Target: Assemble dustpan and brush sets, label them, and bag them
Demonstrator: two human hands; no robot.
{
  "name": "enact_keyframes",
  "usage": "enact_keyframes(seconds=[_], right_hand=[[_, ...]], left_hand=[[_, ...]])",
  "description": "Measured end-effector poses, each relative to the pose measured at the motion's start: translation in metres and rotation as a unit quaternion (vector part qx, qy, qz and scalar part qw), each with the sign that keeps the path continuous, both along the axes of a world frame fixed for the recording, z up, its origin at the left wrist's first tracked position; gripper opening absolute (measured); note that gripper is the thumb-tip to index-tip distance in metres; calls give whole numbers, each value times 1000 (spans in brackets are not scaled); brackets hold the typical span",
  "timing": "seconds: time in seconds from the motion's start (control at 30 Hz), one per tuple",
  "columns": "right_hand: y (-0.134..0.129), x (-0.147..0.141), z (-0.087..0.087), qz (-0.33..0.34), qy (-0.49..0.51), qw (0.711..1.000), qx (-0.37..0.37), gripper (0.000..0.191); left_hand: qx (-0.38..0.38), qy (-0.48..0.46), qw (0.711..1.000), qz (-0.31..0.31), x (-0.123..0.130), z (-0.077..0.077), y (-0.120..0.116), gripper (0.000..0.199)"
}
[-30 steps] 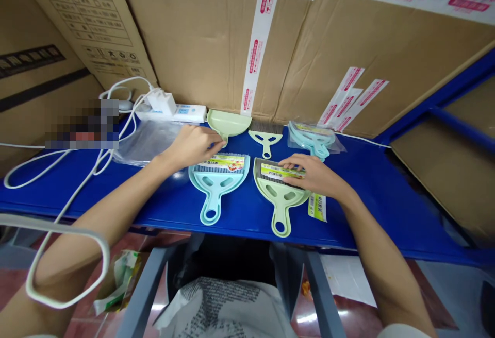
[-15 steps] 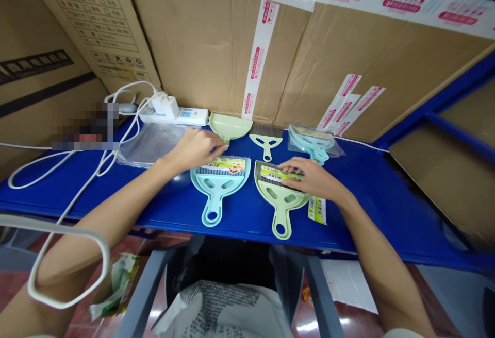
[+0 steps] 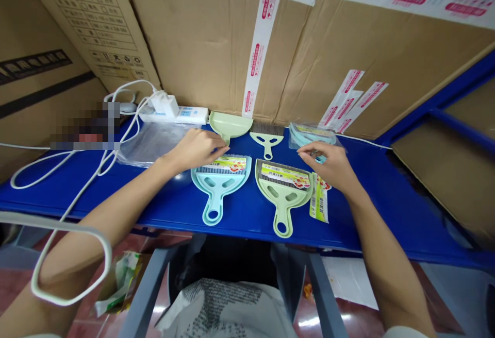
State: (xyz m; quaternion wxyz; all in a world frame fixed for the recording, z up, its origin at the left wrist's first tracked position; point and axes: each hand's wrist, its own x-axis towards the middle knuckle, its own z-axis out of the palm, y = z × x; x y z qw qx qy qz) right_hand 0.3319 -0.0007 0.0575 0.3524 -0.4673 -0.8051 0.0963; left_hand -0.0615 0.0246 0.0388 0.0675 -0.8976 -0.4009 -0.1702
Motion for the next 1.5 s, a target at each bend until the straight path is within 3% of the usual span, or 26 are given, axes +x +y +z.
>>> enact_keyframes(seconds=[0.13,0.23,0.4,0.5,0.67,0.83,0.93,1.07,1.13,1.23,1.37,1.5], right_hand=[[2,-3,-7,10,-4,1000,9,20],[1,-5,-7,15,-11,1000,12,20],[1,-5,-6,11,-14,1000,15,19],[0,-6,-7,11,-19,1000,20,19],[-2,-10,-9,25,-18,999,31,18],[-6,-17,-7,50,-38,997,46,17],[-25,-33,-3,92,-70,991,60,18],[-85,-82,-8,166,-90,980,68,21],[-120,-116,-16,154,-182,968,73,24],[-159,-162,-26,83,-269,959,17,30],[-175,-195,-36,27,-297,951,-76,59],[-169,-197,-50,1,-261,961,-87,58]], left_hand=[[-108,-52,984,-134,-4,8,-1,30],[-166,-63,970,-165,-7,14,-2,37],[-192,-28,971,-140,-12,14,2,43],[-191,-55,971,-130,-17,13,7,39],[-120,-155,976,-92,-25,14,15,29],[-70,-183,979,-53,-25,11,18,30],[-45,-183,982,-16,-24,9,18,31],[-15,-149,988,27,-24,4,21,32],[-28,-131,991,23,-24,1,22,31],[-108,-110,988,-19,-24,0,23,29],[-197,-51,977,-64,-23,4,21,21],[-209,-49,975,-63,-22,7,20,22]])
